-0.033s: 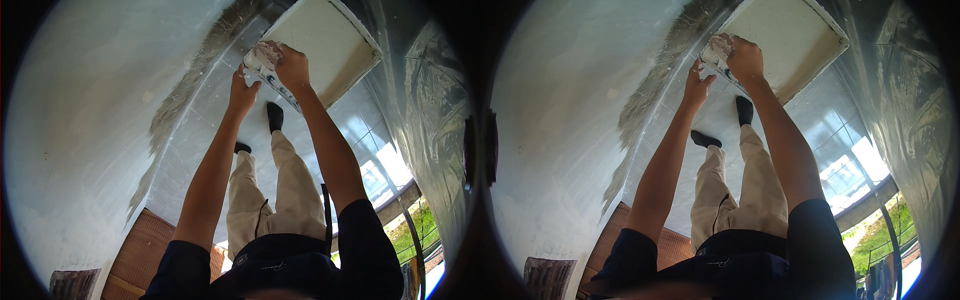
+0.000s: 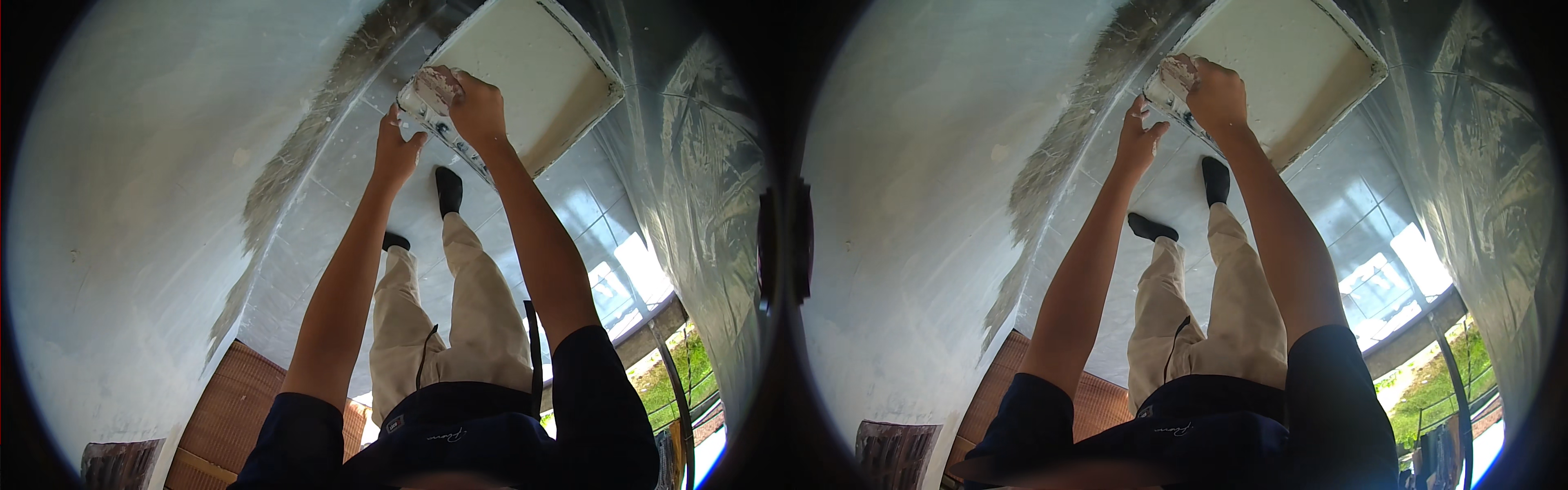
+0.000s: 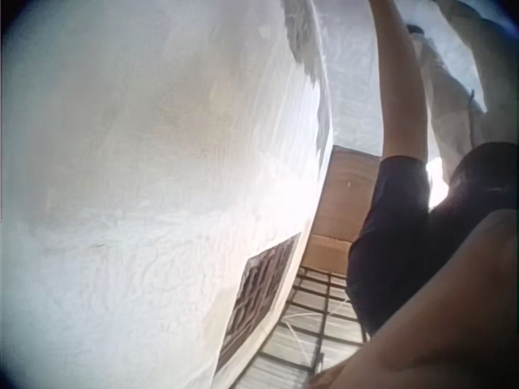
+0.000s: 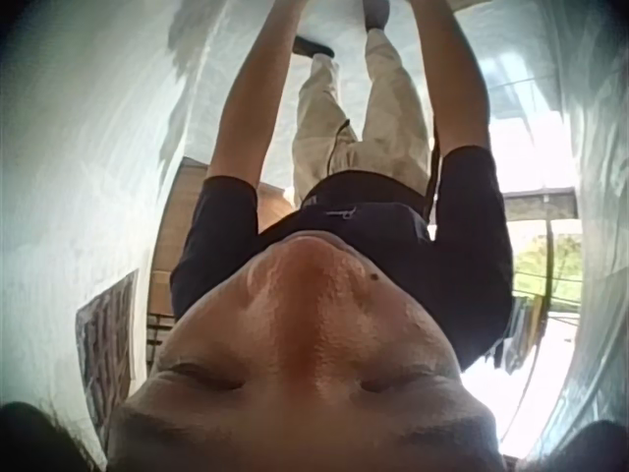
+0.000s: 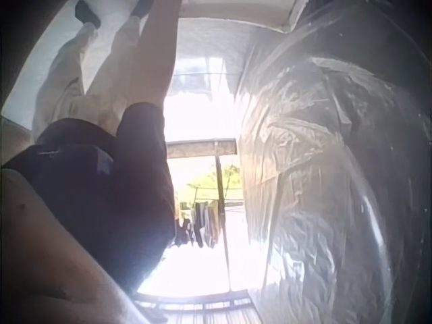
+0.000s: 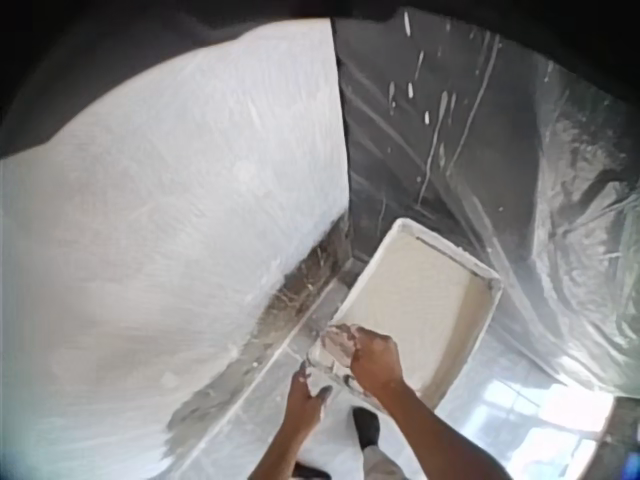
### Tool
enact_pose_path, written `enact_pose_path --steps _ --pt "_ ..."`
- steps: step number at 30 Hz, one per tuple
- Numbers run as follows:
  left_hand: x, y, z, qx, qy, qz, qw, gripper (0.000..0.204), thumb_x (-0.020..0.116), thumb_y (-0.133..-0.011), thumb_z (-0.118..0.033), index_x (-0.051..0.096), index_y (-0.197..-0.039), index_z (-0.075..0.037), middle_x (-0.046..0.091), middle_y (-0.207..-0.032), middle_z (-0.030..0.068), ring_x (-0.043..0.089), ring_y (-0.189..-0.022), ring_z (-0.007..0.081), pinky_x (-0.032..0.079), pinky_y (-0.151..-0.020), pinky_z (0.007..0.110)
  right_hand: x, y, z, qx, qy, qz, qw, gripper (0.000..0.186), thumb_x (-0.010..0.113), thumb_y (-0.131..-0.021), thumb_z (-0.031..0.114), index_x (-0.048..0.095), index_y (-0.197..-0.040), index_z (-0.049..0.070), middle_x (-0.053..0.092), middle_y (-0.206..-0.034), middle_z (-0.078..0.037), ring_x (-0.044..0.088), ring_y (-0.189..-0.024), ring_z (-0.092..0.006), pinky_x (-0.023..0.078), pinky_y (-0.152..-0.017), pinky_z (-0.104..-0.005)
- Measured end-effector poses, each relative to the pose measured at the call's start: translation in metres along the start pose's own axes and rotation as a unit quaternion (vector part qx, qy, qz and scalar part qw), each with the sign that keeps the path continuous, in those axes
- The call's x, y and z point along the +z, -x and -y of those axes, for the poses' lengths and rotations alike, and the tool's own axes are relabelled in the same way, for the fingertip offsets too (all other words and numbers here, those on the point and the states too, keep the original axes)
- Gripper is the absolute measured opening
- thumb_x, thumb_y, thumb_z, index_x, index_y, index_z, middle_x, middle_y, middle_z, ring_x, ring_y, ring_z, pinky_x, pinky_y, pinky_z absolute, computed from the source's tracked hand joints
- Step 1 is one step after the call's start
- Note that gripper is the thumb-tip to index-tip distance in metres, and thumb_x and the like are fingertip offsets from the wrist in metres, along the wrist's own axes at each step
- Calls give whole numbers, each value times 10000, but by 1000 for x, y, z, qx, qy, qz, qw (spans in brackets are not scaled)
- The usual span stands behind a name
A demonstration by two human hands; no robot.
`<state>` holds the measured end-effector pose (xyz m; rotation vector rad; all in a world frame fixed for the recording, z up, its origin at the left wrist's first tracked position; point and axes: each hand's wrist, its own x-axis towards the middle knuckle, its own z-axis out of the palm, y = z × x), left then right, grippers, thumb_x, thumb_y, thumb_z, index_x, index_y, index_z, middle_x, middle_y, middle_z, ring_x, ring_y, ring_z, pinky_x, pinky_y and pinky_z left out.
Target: The person applies wall putty to a wall using a putty knife.
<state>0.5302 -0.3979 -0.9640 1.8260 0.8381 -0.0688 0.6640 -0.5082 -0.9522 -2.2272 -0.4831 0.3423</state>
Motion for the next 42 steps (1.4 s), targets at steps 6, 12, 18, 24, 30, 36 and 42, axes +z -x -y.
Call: enact_pose_path --steps 6,12,18,24,30,36,42 --pt "-4 -3 0 -37 -5 33 999 796 668 -809 -87 251 -1474 49 377 -1445 201 345 -1361 306 380 -1043 368 -2 -2 1 -22 4 7 1000 355 552 -752 -14 666 -1087 10 668 -945 -240 658 -864 -395 540 -785 -437" --pt "-5 -4 5 -47 23 30 998 772 664 -800 -79 294 -1471 17 391 -1435 182 338 -1362 295 351 -1061 362 -5 -3 7 -39 30 23 999 383 546 -733 -21 657 -1098 17 668 -958 -236 656 -864 -396 537 -793 -438" --pt "-7 -4 9 -45 41 21 998 737 654 -790 -59 346 -1458 -11 401 -1434 154 336 -1363 288 341 -1067 354 -2 -4 3 -17 28 31 999 360 547 -734 -14 670 -1072 -2 669 -935 -238 659 -860 -395 540 -792 -436" --pt "-9 -2 4 -57 73 30 995 733 625 -774 -24 355 -1456 -13 391 -1454 163 314 -1389 286 352 -1065 342 2 2 4 -26 32 37 998 345 544 -754 -13 673 -1075 -15 666 -932 -254 661 -860 -397 541 -790 -426" --pt "-14 -2 8 -56 68 45 995 733 598 -767 -9 353 -1458 -9 371 -1485 182 297 -1416 275 342 -1086 346 -3 -6 1 22 8 88 996 328 552 -808 27 662 -1115 -14 664 -982 -258 668 -899 -385 537 -814 -397" --pt "-16 -1 6 -54 70 55 995 739 596 -770 -16 345 -1466 -9 361 -1499 186 307 -1417 259 319 -1099 328 -11 -19 -11 60 -16 155 986 345 596 -833 107 649 -1149 -20 656 -1088 -256 649 -1017 -363 498 -909 -362" --pt "-18 -1 8 -42 29 69 996 766 597 -769 -23 320 -1484 -15 353 -1504 185 310 -1414 254 336 -1079 311 -5 -21 -25 36 -13 152 988 364 586 -834 137 651 -1172 18 647 -1152 -220 623 -1076 -352 478 -968 -367"
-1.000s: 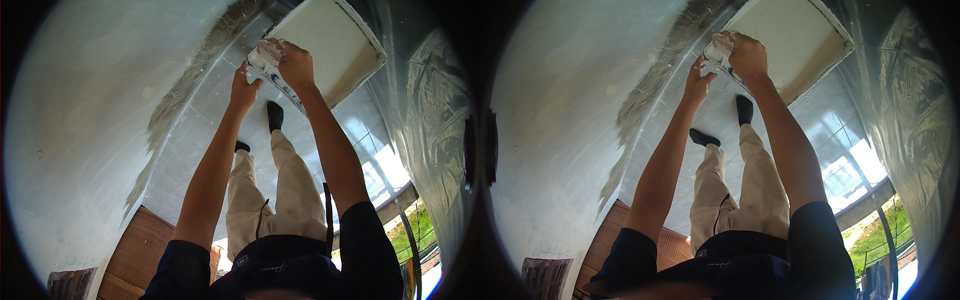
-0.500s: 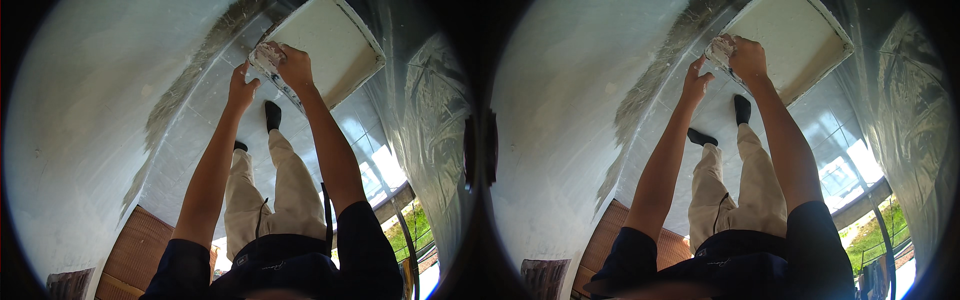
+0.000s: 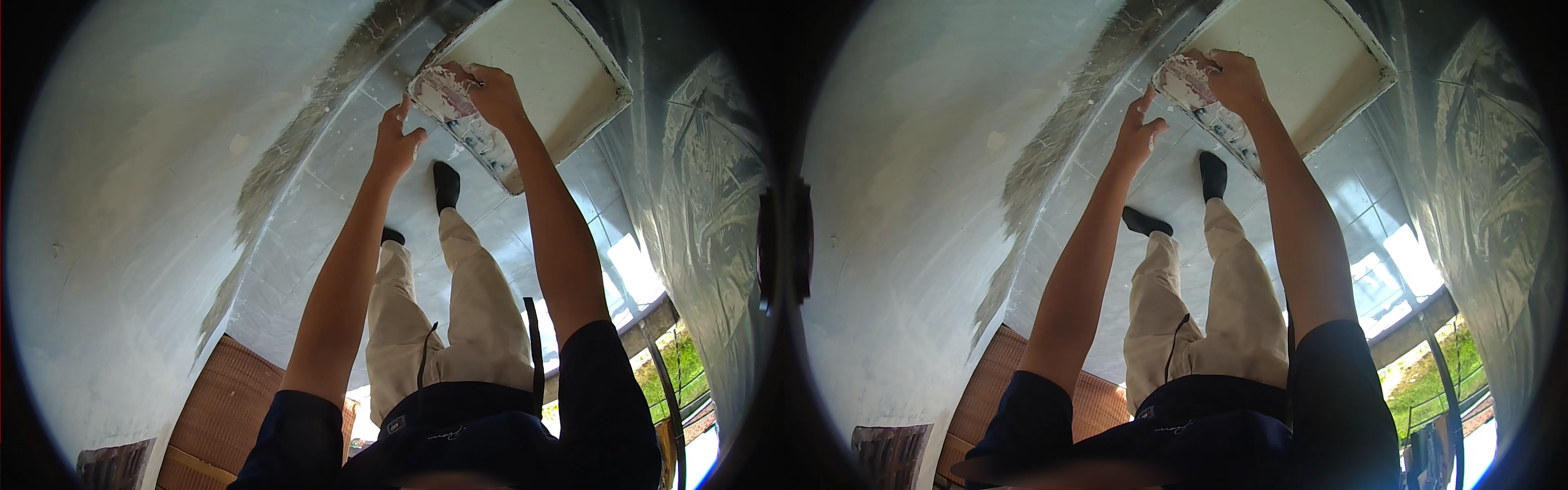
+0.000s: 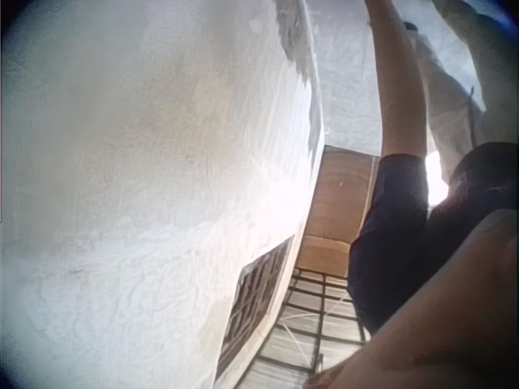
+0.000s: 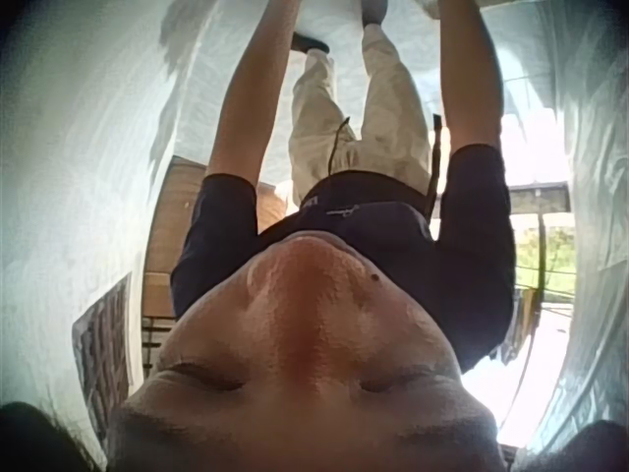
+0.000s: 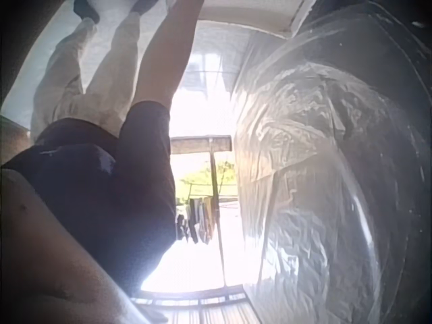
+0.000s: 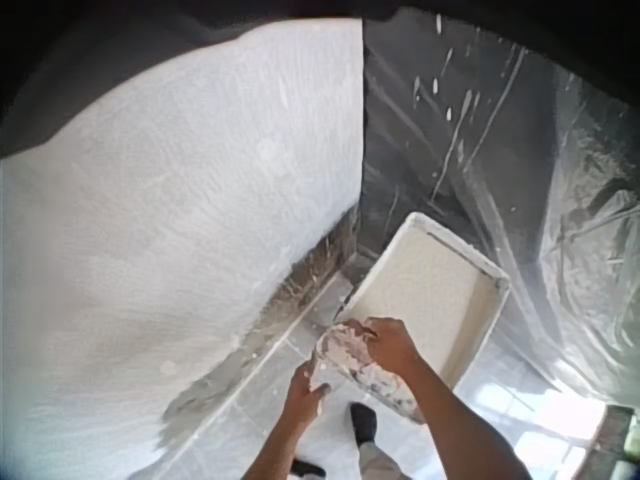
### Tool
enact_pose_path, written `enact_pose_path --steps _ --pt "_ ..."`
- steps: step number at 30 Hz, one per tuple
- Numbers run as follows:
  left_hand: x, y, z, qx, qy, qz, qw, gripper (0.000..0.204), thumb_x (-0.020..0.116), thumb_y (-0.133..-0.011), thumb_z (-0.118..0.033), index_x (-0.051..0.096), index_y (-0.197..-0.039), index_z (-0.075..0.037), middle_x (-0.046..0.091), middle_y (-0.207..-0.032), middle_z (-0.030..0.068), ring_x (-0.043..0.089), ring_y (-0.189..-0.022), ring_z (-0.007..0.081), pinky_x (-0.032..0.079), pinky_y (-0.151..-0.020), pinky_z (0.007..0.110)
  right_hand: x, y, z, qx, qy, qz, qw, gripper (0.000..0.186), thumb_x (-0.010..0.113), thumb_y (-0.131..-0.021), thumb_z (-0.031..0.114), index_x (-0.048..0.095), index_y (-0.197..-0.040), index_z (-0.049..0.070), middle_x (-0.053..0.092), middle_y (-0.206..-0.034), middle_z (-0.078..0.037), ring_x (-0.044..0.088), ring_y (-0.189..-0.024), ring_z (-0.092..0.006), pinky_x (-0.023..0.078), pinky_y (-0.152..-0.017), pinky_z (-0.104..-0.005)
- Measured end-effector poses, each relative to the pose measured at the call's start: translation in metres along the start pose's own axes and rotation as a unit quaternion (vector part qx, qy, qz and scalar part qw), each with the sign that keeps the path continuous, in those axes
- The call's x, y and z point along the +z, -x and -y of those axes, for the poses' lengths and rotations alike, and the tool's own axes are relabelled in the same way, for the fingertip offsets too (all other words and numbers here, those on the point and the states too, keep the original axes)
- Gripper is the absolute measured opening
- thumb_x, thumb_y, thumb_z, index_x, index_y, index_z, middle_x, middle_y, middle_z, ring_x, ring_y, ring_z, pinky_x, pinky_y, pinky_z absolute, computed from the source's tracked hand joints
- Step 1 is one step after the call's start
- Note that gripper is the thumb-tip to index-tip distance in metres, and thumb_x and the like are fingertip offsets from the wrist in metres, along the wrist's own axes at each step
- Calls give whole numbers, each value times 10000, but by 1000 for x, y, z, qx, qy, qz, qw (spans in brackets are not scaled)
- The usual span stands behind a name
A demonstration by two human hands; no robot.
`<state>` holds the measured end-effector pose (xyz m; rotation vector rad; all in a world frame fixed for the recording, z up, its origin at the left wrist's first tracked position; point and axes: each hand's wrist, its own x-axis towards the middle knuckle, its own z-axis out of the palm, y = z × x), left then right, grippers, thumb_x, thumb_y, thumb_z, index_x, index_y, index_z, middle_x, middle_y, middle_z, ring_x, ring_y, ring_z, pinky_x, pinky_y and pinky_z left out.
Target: The person applies wall putty to a wall using a putty knife.
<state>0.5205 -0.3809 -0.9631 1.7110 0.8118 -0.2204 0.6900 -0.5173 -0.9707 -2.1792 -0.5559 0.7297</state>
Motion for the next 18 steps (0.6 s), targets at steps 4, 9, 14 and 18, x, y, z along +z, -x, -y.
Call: enact_pose_path --steps 4,9,14,18 --pt "0 1 -1 -13 14 19 1000 799 597 -759 -27 296 -1499 -19 338 -1509 198 302 -1416 260 371 -1052 318 -2 1 -6 -17 -6 1 1000 367 597 -833 136 648 -1175 15 648 -1150 -222 626 -1072 -347 480 -963 -363" --pt "-1 3 2 1 0 10 1000 808 584 -760 -36 284 -1510 -43 329 -1503 218 284 -1422 285 388 -1042 332 -7 6 -7 21 -34 4 999 379 615 -832 143 645 -1185 7 662 -1128 -217 639 -1051 -347 484 -947 -355" --pt "1 8 3 -7 -4 14 1000 812 573 -766 -43 270 -1519 -65 321 -1501 227 278 -1424 301 384 -1055 347 -7 19 -16 88 -120 22 989 384 622 -839 127 638 -1200 -3 685 -1099 -190 665 -982 -283 492 -900 -323" --pt "-12 15 3 -10 51 -1 999 787 570 -775 -69 289 -1510 -71 320 -1507 214 263 -1428 312 376 -1062 386 -11 30 -5 154 -323 64 932 393 597 -900 75 563 -1267 -63 668 -1026 -100 636 -874 -143 516 -774 -277"
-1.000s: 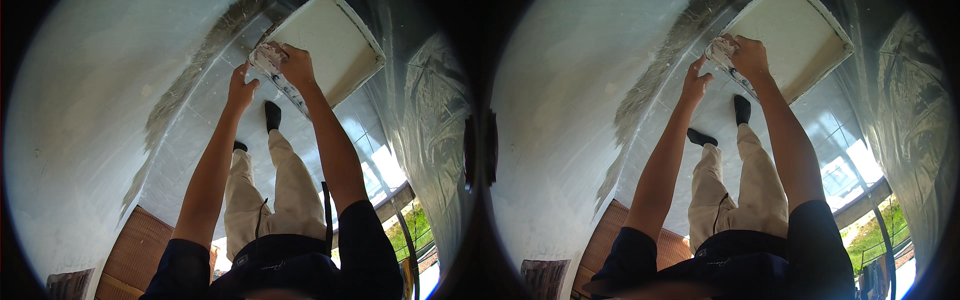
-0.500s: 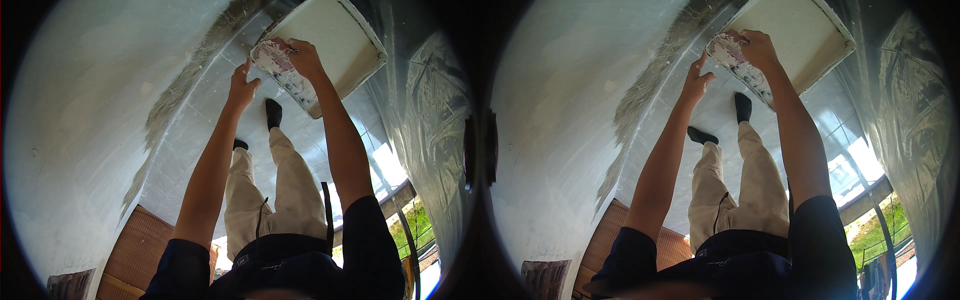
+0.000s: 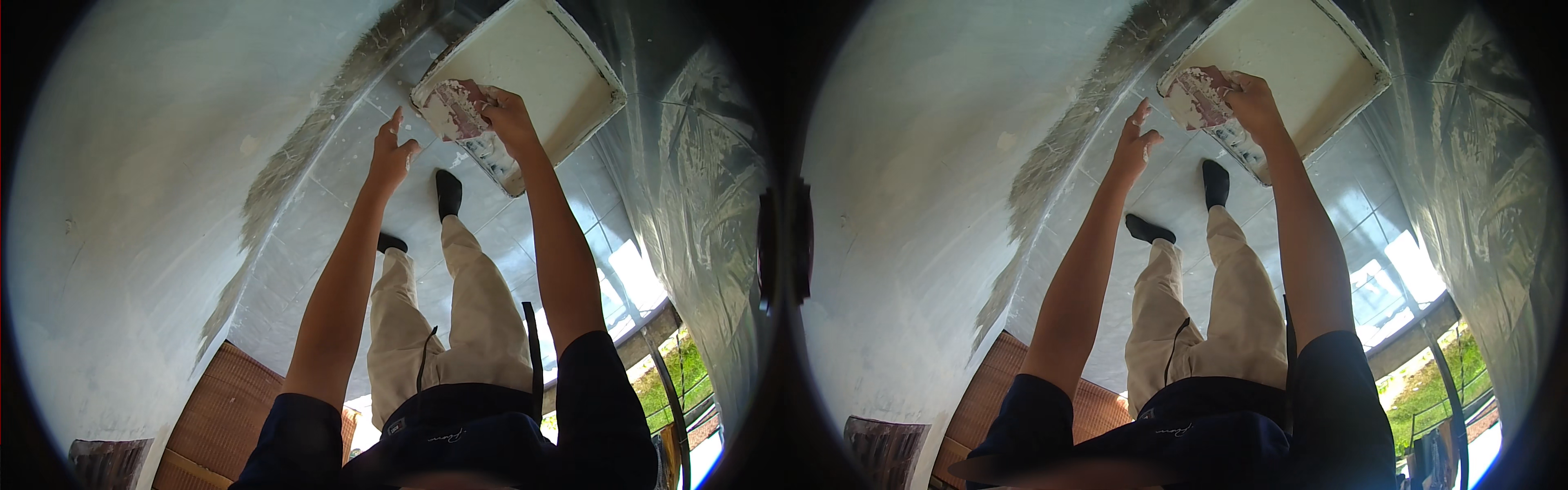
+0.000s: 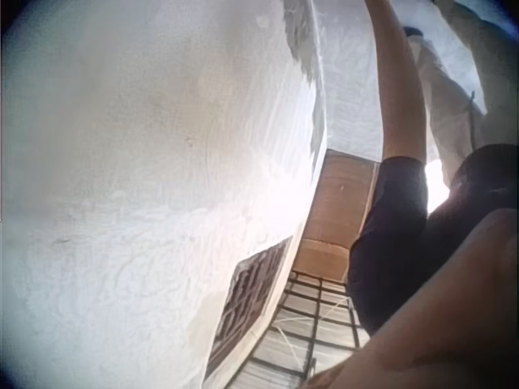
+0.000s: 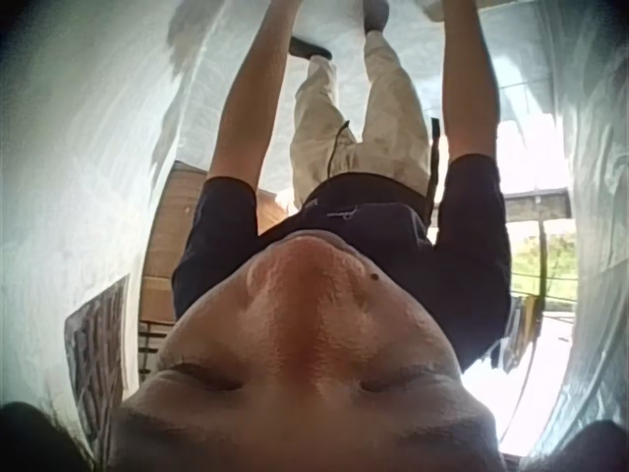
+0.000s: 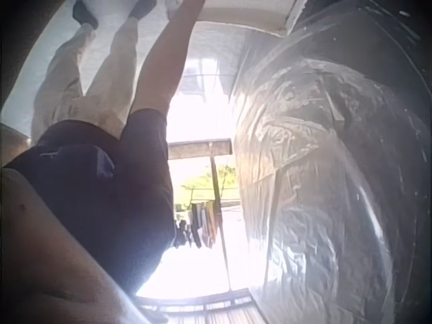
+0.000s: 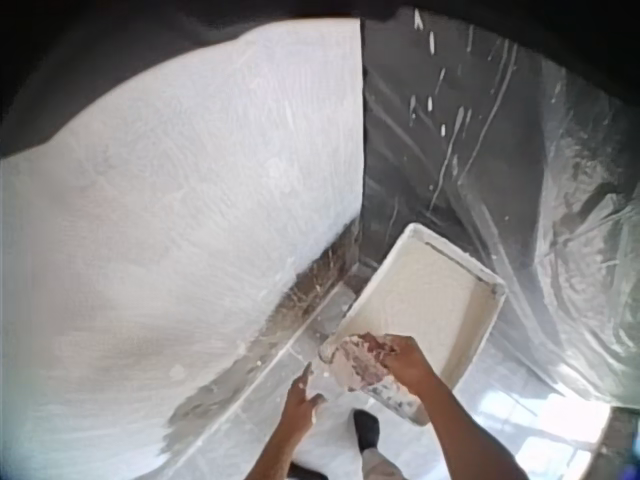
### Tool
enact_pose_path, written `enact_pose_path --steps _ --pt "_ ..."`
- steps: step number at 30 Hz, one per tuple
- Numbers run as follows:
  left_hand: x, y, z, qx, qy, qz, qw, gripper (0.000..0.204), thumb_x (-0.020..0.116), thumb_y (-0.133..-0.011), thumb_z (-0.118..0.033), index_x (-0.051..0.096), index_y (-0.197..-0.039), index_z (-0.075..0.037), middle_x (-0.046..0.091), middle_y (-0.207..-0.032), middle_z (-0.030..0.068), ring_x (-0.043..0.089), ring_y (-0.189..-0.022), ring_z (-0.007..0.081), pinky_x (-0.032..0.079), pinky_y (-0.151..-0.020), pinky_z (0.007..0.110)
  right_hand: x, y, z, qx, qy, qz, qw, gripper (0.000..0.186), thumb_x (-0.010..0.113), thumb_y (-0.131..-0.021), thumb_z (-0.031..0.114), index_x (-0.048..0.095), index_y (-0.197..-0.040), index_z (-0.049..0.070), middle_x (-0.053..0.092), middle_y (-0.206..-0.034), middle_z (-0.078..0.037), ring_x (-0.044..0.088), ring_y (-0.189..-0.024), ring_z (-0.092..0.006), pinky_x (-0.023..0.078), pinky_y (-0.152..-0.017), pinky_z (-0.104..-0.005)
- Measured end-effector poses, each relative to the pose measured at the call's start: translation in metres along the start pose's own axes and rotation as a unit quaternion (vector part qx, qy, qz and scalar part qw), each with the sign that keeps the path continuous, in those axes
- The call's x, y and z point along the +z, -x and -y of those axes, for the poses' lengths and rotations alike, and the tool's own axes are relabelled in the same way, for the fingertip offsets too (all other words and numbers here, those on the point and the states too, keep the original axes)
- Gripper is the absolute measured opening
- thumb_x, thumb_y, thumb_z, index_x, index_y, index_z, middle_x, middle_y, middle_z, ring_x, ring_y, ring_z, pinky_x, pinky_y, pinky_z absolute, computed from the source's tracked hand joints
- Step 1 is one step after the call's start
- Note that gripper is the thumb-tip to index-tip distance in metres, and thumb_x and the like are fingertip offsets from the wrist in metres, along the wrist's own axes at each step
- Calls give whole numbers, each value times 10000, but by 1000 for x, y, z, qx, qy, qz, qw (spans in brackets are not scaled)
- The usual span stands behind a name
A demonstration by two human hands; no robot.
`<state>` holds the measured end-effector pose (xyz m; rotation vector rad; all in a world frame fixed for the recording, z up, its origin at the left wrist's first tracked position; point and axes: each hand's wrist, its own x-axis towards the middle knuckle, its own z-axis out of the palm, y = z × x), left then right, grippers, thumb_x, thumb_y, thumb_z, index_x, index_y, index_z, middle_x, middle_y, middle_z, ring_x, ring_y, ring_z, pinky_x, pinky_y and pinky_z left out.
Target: The person applies wall putty to a wall using a putty knife.
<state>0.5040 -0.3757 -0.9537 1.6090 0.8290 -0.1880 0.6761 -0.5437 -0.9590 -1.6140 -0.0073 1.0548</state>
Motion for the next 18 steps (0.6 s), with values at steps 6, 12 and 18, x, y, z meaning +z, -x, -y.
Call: enact_pose_path --steps 6,12,18 --pt "-20 22 -52 -16 56 -59 997 647 556 -814 -48 380 -1434 12 415 -1446 218 362 -1378 309 301 -1106 350 14 27 41 5 -157 25 987 386 580 -902 45 521 -1274 -35 650 -1013 -78 632 -830 -127 536 -734 -282" --pt "-71 40 -96 60 100 -68 991 551 514 -856 -54 429 -1399 -11 447 -1421 179 397 -1334 261 298 -1093 345 48 45 100 -53 -273 88 957 368 549 -887 -16 491 -1251 -32 618 -1049 -89 638 -853 -133 533 -743 -253" --pt "-126 100 -176 98 123 -96 983 564 484 -847 -221 450 -1396 -98 461 -1408 119 430 -1271 263 311 -1057 400 93 92 183 -84 -313 168 931 428 555 -817 -68 488 -1235 -9 603 -1104 -89 620 -994 -187 516 -859 -302"
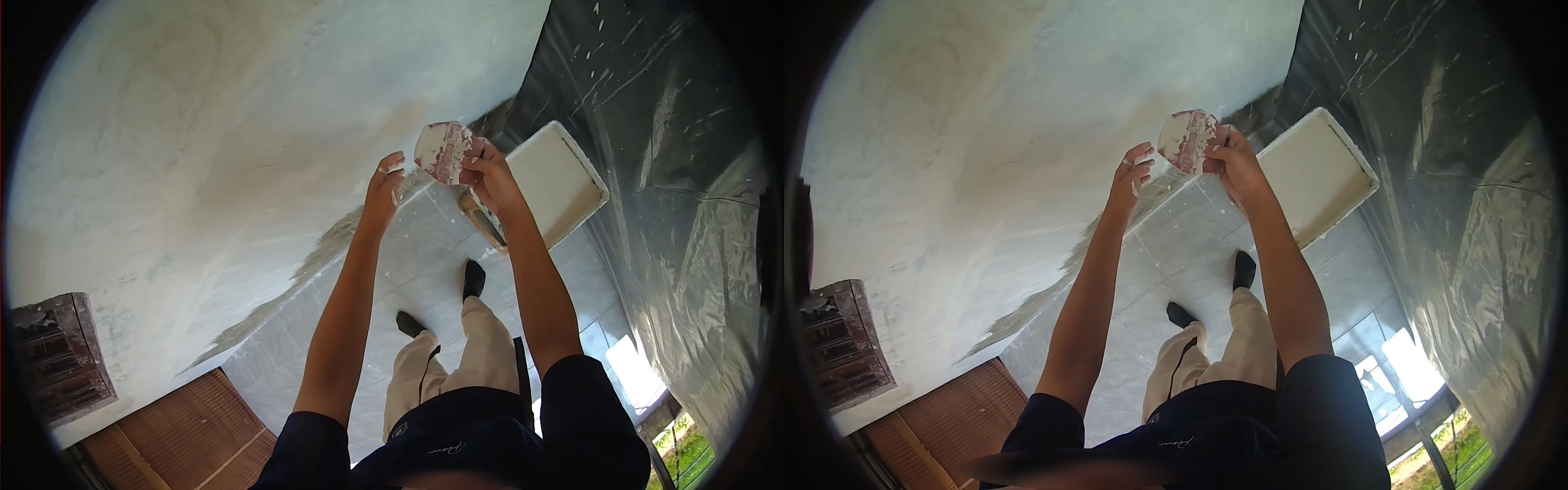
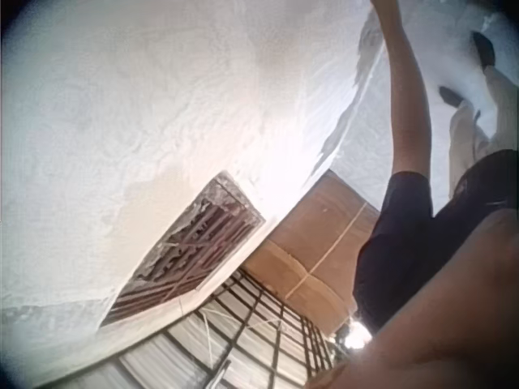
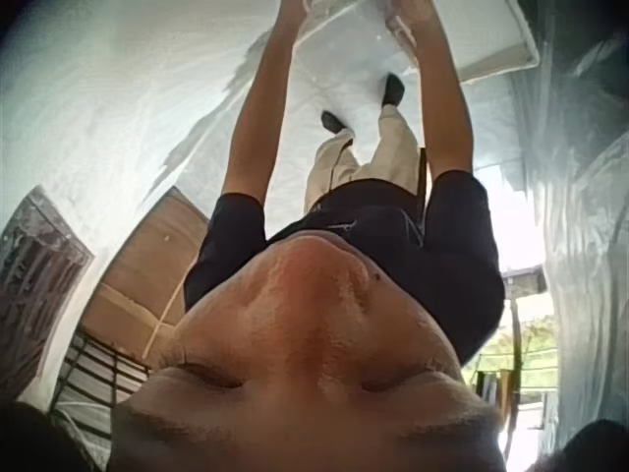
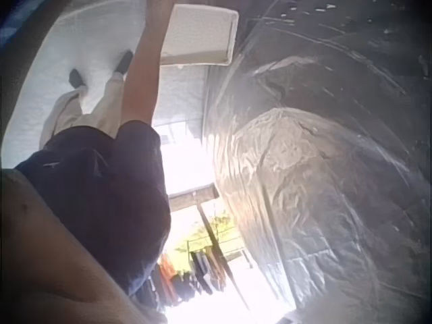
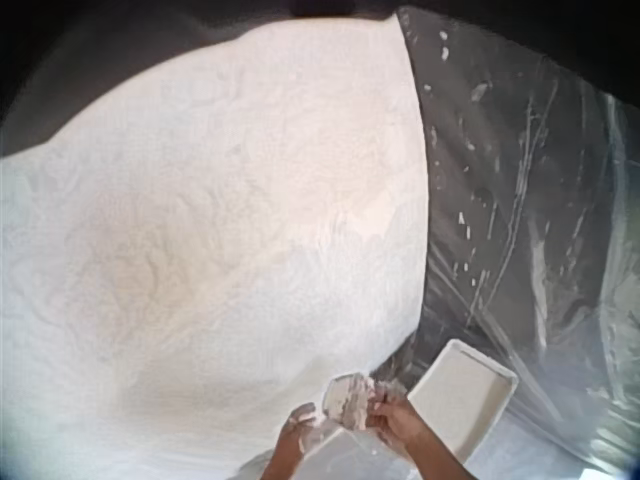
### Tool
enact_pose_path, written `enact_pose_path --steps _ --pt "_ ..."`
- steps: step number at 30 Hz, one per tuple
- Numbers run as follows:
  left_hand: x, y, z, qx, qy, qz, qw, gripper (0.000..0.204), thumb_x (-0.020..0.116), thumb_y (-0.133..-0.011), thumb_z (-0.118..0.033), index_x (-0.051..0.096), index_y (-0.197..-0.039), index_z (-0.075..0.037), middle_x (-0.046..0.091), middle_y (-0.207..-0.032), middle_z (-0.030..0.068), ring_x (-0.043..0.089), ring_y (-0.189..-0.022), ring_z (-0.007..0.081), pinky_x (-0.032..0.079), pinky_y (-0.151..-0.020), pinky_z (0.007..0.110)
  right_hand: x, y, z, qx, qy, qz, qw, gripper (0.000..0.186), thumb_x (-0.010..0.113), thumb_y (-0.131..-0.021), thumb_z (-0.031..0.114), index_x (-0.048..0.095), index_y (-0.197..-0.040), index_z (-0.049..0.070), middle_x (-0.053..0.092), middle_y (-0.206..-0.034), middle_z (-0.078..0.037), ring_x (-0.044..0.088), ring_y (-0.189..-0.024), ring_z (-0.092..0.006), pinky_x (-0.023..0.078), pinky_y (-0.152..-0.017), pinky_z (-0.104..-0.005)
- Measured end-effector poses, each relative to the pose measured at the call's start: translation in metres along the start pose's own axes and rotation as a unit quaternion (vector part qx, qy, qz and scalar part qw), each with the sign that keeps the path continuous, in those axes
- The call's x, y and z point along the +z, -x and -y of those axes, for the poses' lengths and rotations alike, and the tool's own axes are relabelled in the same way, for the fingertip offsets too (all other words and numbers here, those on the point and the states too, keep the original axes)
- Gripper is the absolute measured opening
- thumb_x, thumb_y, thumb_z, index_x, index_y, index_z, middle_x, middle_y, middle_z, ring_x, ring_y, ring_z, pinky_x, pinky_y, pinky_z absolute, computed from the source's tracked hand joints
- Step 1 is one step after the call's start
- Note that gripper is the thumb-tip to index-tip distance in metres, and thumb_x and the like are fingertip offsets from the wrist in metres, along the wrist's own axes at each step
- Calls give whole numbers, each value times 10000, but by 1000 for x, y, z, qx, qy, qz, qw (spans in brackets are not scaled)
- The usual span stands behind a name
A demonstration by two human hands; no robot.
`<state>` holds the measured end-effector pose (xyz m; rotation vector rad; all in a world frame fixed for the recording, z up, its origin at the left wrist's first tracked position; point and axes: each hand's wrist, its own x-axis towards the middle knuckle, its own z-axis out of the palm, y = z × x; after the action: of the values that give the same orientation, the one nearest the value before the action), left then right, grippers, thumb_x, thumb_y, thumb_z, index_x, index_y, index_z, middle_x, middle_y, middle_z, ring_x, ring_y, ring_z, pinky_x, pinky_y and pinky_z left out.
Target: The person applies wall putty to a wall using a putty knife.
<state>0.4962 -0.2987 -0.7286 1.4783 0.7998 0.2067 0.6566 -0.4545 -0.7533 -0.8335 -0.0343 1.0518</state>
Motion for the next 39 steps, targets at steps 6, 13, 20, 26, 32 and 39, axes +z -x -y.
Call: enact_pose_path --steps 6,13,20,26,32,39 --pt "-56 48 -64 69 -4 -43 997 519 515 -868 -253 481 -1367 -115 518 -1347 105 482 -1216 237 333 -1026 406 94 14 15 -36 -24 92 995 434 524 -799 -92 482 -1224 -16 608 -1136 -107 622 -1040 -203 524 -892 -318" --pt "-122 117 -129 165 56 -87 981 404 502 -916 -47 484 -1315 12 579 -1192 111 504 -1107 155 352 -1018 274 217 54 27 -76 -25 212 974 519 460 -797 -85 446 -1313 -41 620 -1171 -170 655 -1016 -236 568 -781 -320" --pt "-189 180 -179 252 46 -129 958 383 511 -923 -31 490 -1301 23 590 -1184 110 517 -1083 144 374 -990 260 311 91 25 -83 -74 266 958 523 484 -782 -86 471 -1304 -60 625 -1174 -168 648 -1033 -254 564 -817 -344" --pt "-246 219 -210 355 -64 -195 912 367 516 -919 -5 533 -1284 -28 605 -1210 86 554 -1093 166 406 -953 312 374 110 9 -136 -20 305 942 400 537 -824 -80 535 -1222 -32 651 -1109 -112 651 -978 -209 543 -809 -320" --pt "-268 257 -255 462 -296 -399 735 414 549 -801 16 575 -1210 -44 599 -1138 167 558 -1053 316 437 -920 420 424 132 -3 -155 3 315 936 292 583 -840 -77 583 -1117 15 662 -1021 -56 640 -860 -145 490 -687 -273" --pt "-312 262 -288 496 -520 -451 528 511 574 -782 -72 517 -1290 -62 476 -1301 163 426 -1226 372 338 -1016 489 461 140 -23 -460 367 187 787 152 608 -783 -62 552 -896 23 511 -639 -61 522 -644 -147 419 -626 -285"
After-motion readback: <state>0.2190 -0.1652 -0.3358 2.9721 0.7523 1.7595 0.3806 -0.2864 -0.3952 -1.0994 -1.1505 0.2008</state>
